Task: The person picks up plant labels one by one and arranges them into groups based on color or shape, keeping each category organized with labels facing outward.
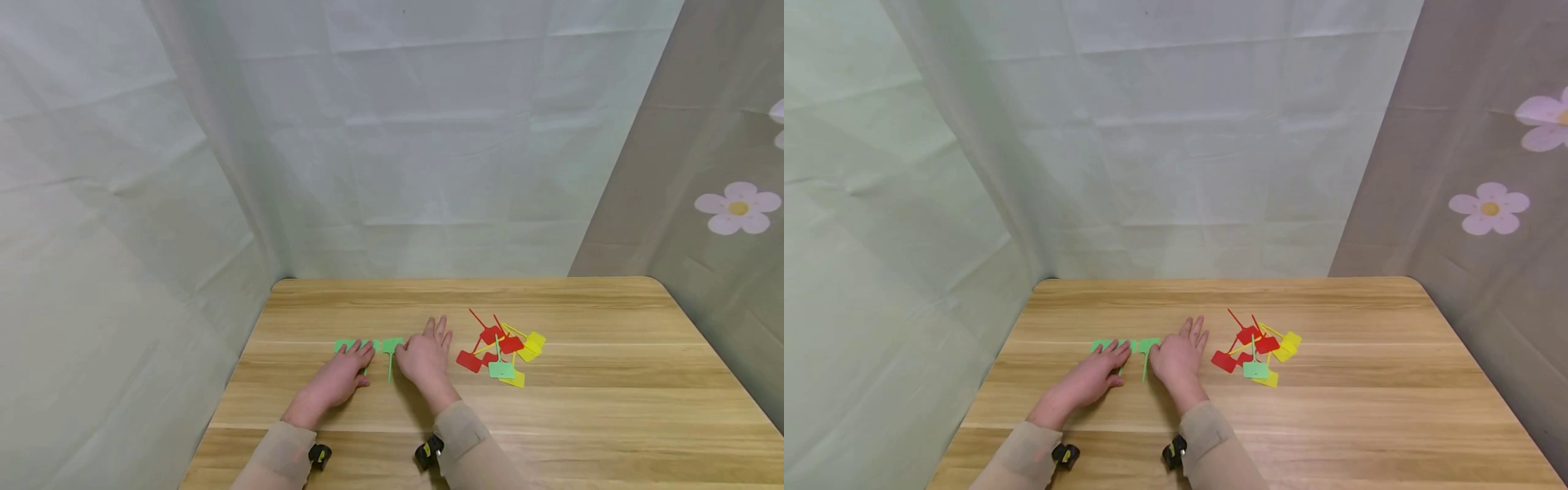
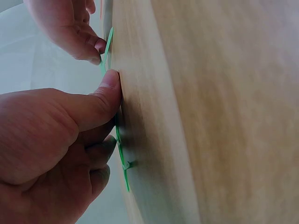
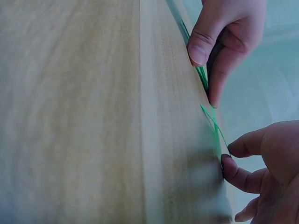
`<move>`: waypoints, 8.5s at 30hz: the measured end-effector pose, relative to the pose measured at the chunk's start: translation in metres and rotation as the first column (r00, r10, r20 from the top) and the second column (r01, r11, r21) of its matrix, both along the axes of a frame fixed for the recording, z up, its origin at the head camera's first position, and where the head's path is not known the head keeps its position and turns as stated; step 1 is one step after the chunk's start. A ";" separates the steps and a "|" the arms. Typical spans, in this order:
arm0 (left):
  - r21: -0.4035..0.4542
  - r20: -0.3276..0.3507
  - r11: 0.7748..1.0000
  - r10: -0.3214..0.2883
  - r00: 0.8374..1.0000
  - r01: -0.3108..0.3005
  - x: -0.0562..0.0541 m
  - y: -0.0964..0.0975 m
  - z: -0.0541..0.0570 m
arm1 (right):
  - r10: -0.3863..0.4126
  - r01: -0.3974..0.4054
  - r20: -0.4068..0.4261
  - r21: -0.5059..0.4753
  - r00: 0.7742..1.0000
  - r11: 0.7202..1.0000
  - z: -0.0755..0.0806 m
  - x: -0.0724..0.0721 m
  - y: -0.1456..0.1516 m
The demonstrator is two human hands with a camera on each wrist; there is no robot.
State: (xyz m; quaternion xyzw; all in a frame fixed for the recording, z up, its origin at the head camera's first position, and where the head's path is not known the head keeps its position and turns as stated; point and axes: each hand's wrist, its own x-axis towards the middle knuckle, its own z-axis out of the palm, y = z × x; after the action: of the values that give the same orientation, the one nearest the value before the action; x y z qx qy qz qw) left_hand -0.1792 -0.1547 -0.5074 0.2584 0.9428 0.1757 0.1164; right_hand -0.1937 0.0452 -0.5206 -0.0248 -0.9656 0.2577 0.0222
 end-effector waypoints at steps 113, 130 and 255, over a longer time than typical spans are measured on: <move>-0.065 -0.102 0.997 -0.041 0.994 0.035 0.003 -0.002 0.000 | -0.007 0.006 -0.020 -0.024 1.000 1.000 0.000 -0.001 -0.002; -0.073 -0.114 0.997 -0.048 0.992 0.039 0.001 -0.004 0.002 | -0.001 -0.001 -0.065 -0.023 0.998 1.000 0.005 0.000 -0.004; -0.127 -0.063 0.991 -0.057 0.996 0.049 -0.013 0.026 0.002 | 0.738 -0.602 0.017 0.591 0.675 0.537 0.032 0.008 0.204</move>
State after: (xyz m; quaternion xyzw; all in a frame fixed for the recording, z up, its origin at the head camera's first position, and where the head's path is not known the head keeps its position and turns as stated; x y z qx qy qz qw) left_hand -0.1921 -0.1287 -0.5057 0.2811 0.9481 0.1043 0.1056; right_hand -0.1861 0.2497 -0.4891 0.3876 -0.9199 -0.0426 0.0411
